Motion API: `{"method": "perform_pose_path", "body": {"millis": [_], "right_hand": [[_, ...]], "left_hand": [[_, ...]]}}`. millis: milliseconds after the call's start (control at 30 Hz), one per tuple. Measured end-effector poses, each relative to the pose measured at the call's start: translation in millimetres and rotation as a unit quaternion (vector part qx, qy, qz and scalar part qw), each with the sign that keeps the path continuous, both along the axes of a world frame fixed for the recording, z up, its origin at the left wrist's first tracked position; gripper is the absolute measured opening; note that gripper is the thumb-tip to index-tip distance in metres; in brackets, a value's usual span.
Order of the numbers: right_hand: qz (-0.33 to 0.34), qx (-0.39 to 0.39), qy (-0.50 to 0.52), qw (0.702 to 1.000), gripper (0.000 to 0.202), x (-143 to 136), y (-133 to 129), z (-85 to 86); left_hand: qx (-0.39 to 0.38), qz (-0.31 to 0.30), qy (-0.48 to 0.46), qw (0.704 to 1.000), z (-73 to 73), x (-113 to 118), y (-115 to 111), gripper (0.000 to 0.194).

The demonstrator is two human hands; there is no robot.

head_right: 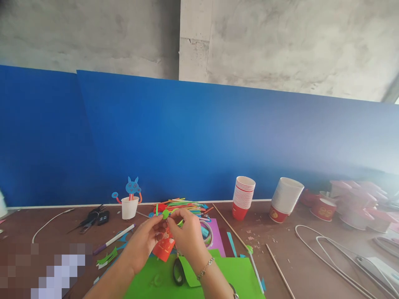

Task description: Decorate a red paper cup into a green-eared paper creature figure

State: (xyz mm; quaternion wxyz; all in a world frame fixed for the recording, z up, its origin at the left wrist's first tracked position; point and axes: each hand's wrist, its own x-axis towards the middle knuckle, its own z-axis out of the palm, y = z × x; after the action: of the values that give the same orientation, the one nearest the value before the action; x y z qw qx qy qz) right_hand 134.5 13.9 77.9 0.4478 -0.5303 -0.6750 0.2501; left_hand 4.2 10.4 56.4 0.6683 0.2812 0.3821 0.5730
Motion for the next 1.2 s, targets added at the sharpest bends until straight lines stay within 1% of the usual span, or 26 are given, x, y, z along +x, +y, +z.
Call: {"method": "perform_pose_path", "body": {"millis": [133, 233, 333, 400, 633, 767, 967, 1200], "right_hand": [[0.019, -0.005, 0.009, 1.0, 0.013, 0.6, -0.1, -1.5], [0.031, 0.037, -0.013, 0.999, 0.014, 0.4, -1.6, -2.8], [0.025, 0.092, -0.043, 0.995, 0.013, -0.3, -3.5, -3.7], [0.017, 0.113, -0.053, 0.992, 0.012, -0.3, -4.2, -3.6], [0.017, 0.111, -0.038, 0.993, 0.014, 2.1, -2.1, -2.9], [0.012, 0.115, -0.039, 0.993, 0.012, 0.9, -0.7, -4.9], [0.001, 0.095, -0.036, 0.995, 0.011, 0.2, -0.2, -5.1], [0.012, 0.111, -0.047, 0.993, 0.013, 1.8, -0.6, -4.3]], "left_hand": [[-0.015, -0.012, -0.019, 1.0, 2.2, 0.1, -1.1, 0.028], [-0.027, -0.012, -0.033, 0.999, 2.2, -0.2, -1.0, 0.027], [-0.035, -0.001, -0.044, 0.998, 0.9, -1.4, 1.3, 0.026], [-0.039, 0.007, -0.051, 0.998, 0.1, -2.2, 2.9, 0.026], [-0.042, 0.01, -0.064, 0.997, 2.3, -1.7, 1.9, 0.022], [-0.038, 0.003, -0.062, 0.997, 3.1, -1.0, 1.4, 0.025], [-0.019, -0.001, -0.029, 0.999, 1.0, -1.2, 0.8, 0.027], [0.012, 0.01, 0.007, 1.0, 0.7, -2.5, -0.2, 0.026]]}}
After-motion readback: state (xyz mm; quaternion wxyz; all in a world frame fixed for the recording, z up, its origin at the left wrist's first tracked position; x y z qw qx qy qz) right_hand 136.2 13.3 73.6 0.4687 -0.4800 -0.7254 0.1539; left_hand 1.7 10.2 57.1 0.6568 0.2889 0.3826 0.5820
